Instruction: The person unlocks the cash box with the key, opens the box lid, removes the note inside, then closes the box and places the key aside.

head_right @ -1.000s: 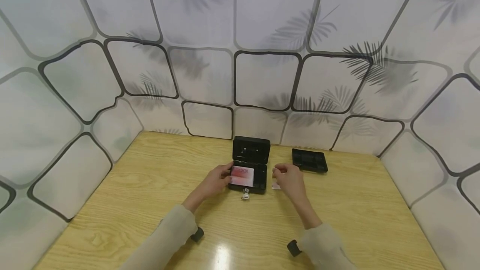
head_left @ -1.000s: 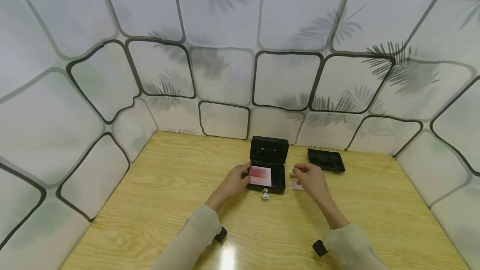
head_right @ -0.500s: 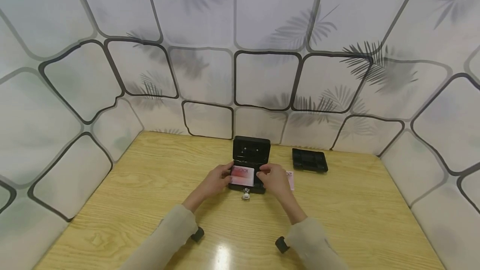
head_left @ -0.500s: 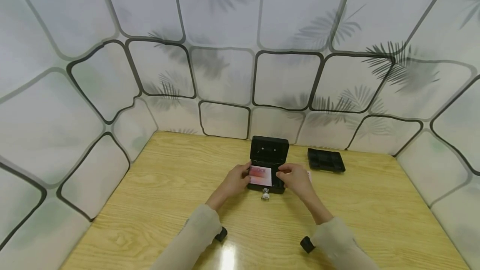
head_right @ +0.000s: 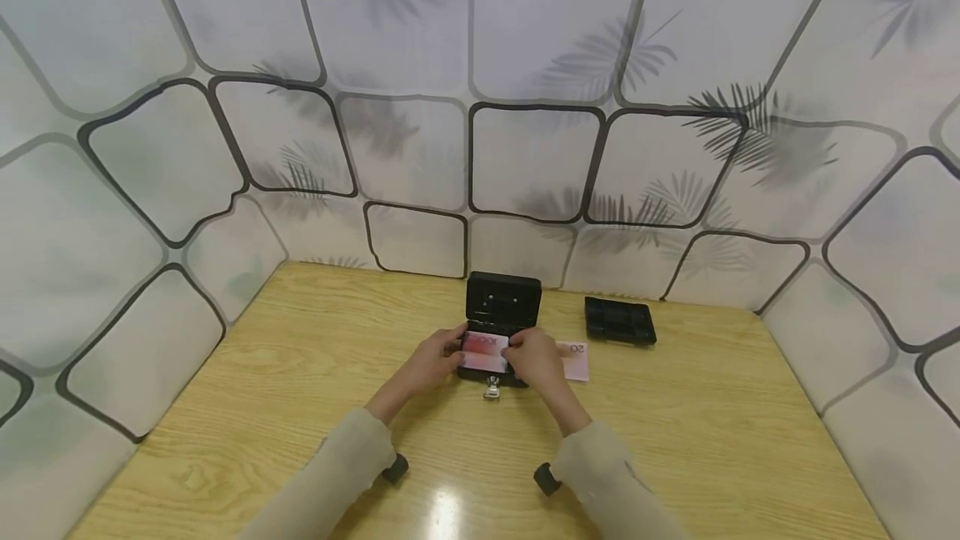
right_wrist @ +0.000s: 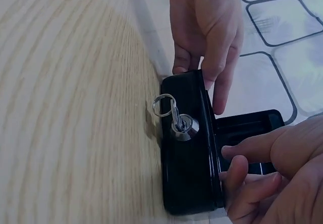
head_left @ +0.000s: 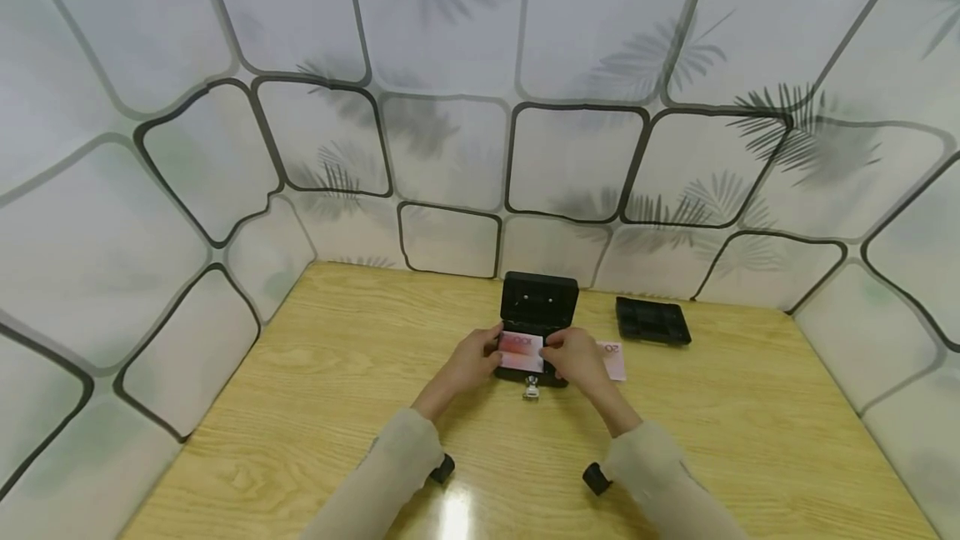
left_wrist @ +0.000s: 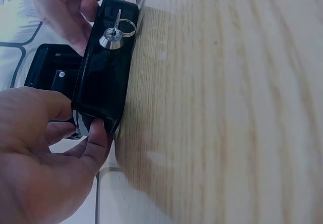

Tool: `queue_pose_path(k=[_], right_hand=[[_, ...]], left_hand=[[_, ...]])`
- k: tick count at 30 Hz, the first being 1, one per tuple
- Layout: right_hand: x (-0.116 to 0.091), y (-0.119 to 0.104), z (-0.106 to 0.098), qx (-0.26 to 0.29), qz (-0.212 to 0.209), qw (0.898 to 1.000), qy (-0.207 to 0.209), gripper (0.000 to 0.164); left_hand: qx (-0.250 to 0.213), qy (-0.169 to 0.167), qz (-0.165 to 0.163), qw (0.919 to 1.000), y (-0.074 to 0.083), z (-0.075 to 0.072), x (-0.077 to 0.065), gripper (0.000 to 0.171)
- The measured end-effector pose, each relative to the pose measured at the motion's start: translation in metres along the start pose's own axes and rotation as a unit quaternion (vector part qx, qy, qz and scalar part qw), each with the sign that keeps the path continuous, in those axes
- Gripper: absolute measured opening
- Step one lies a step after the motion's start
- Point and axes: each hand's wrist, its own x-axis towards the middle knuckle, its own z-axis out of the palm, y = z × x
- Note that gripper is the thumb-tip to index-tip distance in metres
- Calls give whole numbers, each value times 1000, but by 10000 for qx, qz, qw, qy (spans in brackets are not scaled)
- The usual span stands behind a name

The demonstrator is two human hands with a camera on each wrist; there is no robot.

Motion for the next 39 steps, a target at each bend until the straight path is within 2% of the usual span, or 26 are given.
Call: queue_pose_path(k=[4, 5, 8, 12, 19, 24, 28, 33, 39], right_hand=[[1, -5, 3, -210, -14, 9998, -74, 14], [0, -6, 4, -238, -38, 9997, -86, 13], [0, -9, 6, -328, -62, 9993, -148, 27], [-1, -11, 7, -343, -49, 9993, -158, 30], [-3, -15, 7, -195, 110, 9996, -189, 17], [-4, -15, 8, -107, 107, 9998, -99, 10], [-4, -14, 8, -65, 61, 10000, 13, 13], [-4, -13, 8, 156, -5, 9997, 183, 26], [-2, -12, 9, 441, -98, 9983, 371, 30]], left_hand=[[-13, -16, -24, 10000, 0, 0, 0, 55], [-8, -19, -10, 10000, 0, 0, 0, 55], [9, -52, -10, 10000, 0, 0, 0, 55], [6, -77, -60, 10000, 0, 0, 0, 55], [21, -52, -9, 10000, 0, 0, -1, 55], [4, -69, -91, 9999, 1, -1, -2, 55], [8, -68, -91, 9999, 2, -1, -2, 55], [27, -37, -37, 10000, 1, -1, -1, 55], [-23, -29, -31, 10000, 1, 0, -1, 55]])
